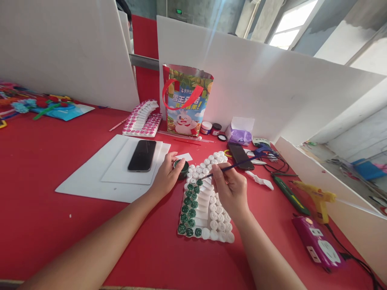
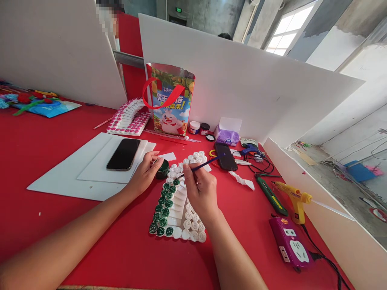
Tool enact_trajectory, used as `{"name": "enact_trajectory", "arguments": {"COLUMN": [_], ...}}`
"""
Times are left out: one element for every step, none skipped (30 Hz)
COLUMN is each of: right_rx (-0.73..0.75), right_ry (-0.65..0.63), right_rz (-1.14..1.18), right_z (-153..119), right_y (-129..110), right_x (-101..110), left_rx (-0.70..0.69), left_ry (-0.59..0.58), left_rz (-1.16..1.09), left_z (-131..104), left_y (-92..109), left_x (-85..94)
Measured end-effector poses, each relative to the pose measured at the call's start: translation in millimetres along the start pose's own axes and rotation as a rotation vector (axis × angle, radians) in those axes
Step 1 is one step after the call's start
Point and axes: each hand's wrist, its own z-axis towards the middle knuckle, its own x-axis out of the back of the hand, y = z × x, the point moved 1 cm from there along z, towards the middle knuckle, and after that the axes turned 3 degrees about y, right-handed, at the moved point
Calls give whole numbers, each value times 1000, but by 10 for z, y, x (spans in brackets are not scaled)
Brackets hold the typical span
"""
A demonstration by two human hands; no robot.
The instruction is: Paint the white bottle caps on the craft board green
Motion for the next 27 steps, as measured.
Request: {"name": "enact_trajectory", "arguments": {"right_rx": [7, 7, 0, -9, -20, -29, -34, -34, -28, -21, -13, -9, -10, -16, -24, -30, -28, -20, -5, 13, 28, 41, 52, 57, 61, 64, 64], "right_ry": [-8, -13, -14, -8, 1, 12, 22, 27, 24, 15, 3, -10, -18, -20, -10, 10, 39, 73, 106, 135, 155, 161, 159, 145, 130, 117, 98], "right_rz": [-3, -10, -17, -22, -26, -26, -19, -7, 4, 11, 15, 13, 6, 1, 3, 15, 35, 61, 92, 124, 151, 171, 178, 162, 115, 37, -63], "right_z": [3, 6, 8, 11, 13, 15, 17, 18, 18, 19, 19, 18, 18, 17, 17, 17, 18, 22, 30, 41, 57, 75, 95, 112, 120, 114, 88], "right_y": [3, 7, 11, 14, 16, 17, 16, 13, 10, 7, 5, 5, 7, 13, 19, 25, 27, 24, 13, -7, -35, -73, -118, -168, -221, -272, -319], "right_x": [-1, -1, 2, 7, 12, 16, 18, 17, 13, 7, 0, -6, -9, -9, -3, 7, 20, 37, 55, 75, 96, 119, 145, 178, 219, 271, 332], "left_rx": [2, 4, 6, 7, 8, 9, 10, 11, 12, 12, 11, 10, 8, 6, 4, 1, -3, -6, -7, -6, -3, -1, 2, 3, 5, 6, 9], "left_ry": [1, 0, -3, -4, -7, -8, -9, -11, -11, -11, -9, -7, -4, -2, -1, -1, -1, -2, -3, -5, -8, -12, -19, -24, -30, -36, -41], "left_rz": [-1, -3, -6, -7, -8, -8, -7, -6, -4, -3, -1, 0, 1, 2, 2, 3, 4, 4, 5, 6, 6, 6, 5, 4, 3, 1, -2], "left_z": [0, 1, 1, 1, 1, 0, 0, -1, -2, -3, -3, -3, -2, -1, 2, 5, 9, 13, 17, 19, 21, 21, 20, 17, 14, 11, 8], "left_y": [3, 6, 10, 12, 14, 15, 15, 15, 15, 14, 13, 12, 11, 10, 9, 8, 8, 10, 12, 16, 21, 27, 34, 41, 49, 57, 65], "left_x": [0, -1, -1, -1, -1, 0, 1, 2, 3, 3, 2, 1, 0, -2, -4, -4, -4, -1, 3, 9, 15, 23, 31, 38, 45, 51, 56]}}
